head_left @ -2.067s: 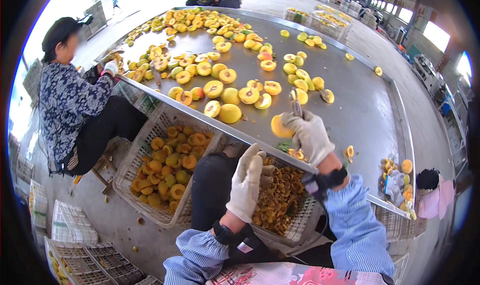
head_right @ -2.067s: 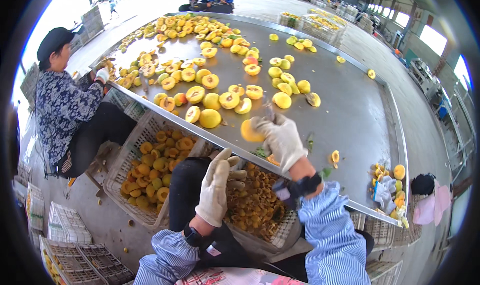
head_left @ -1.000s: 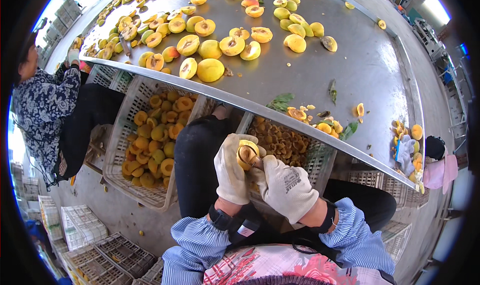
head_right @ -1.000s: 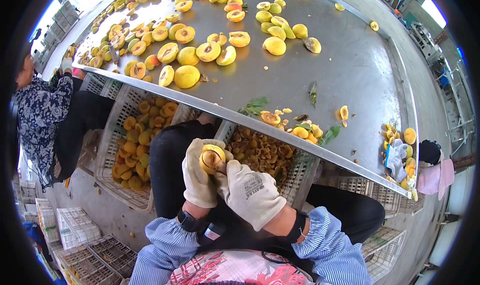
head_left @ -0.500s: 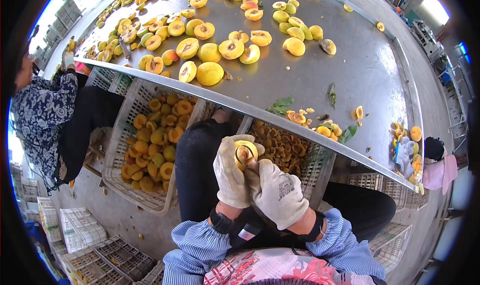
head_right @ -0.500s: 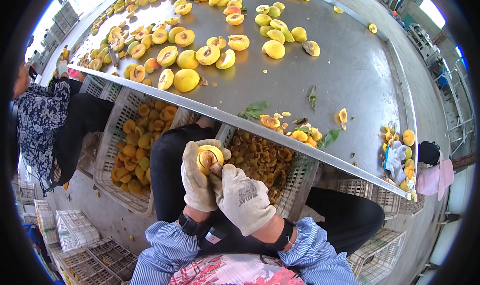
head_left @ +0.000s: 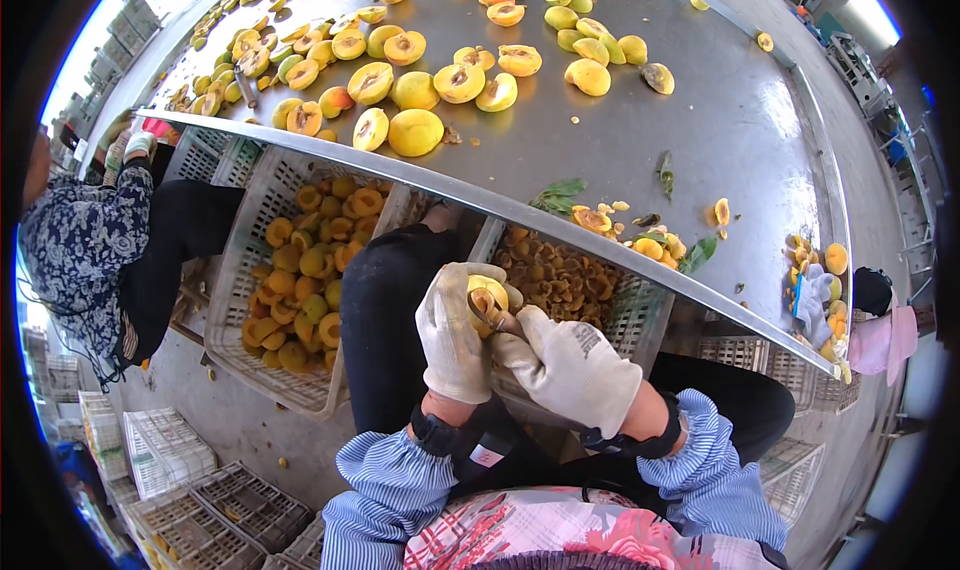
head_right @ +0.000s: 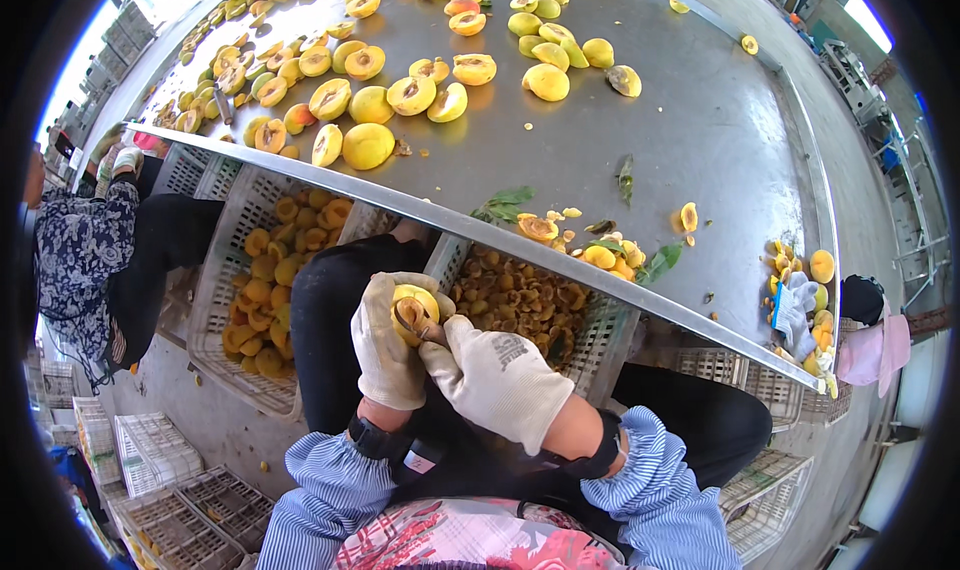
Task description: Pitting peaches at a metal sorting table using a specialized hand tool.
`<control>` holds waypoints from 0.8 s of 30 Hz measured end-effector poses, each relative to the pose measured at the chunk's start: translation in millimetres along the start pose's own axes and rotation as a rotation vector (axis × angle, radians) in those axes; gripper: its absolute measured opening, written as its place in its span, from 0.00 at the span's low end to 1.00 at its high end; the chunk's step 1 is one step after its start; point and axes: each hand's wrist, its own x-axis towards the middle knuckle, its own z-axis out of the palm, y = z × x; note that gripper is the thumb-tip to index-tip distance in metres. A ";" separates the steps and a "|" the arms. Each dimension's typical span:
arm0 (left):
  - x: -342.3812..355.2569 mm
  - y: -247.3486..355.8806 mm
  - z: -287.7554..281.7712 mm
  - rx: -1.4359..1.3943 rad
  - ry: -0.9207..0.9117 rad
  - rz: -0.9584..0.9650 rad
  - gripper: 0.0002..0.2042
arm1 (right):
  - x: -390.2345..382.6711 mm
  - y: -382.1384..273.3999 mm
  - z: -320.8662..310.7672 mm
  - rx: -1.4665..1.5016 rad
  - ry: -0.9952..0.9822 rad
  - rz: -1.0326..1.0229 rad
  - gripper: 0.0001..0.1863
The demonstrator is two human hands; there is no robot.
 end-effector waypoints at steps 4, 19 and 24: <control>2.1 7.4 1.1 0.287 -0.163 0.243 0.23 | 2.9 7.4 -27.9 -0.029 -0.108 -0.062 0.20; 6.2 -14.9 -7.6 0.423 -0.549 0.166 0.13 | 31.7 17.3 -91.4 -0.179 -0.736 -0.020 0.23; -0.8 -19.4 -1.5 0.298 -0.355 0.181 0.16 | 10.0 22.6 -63.5 0.674 -0.703 0.465 0.22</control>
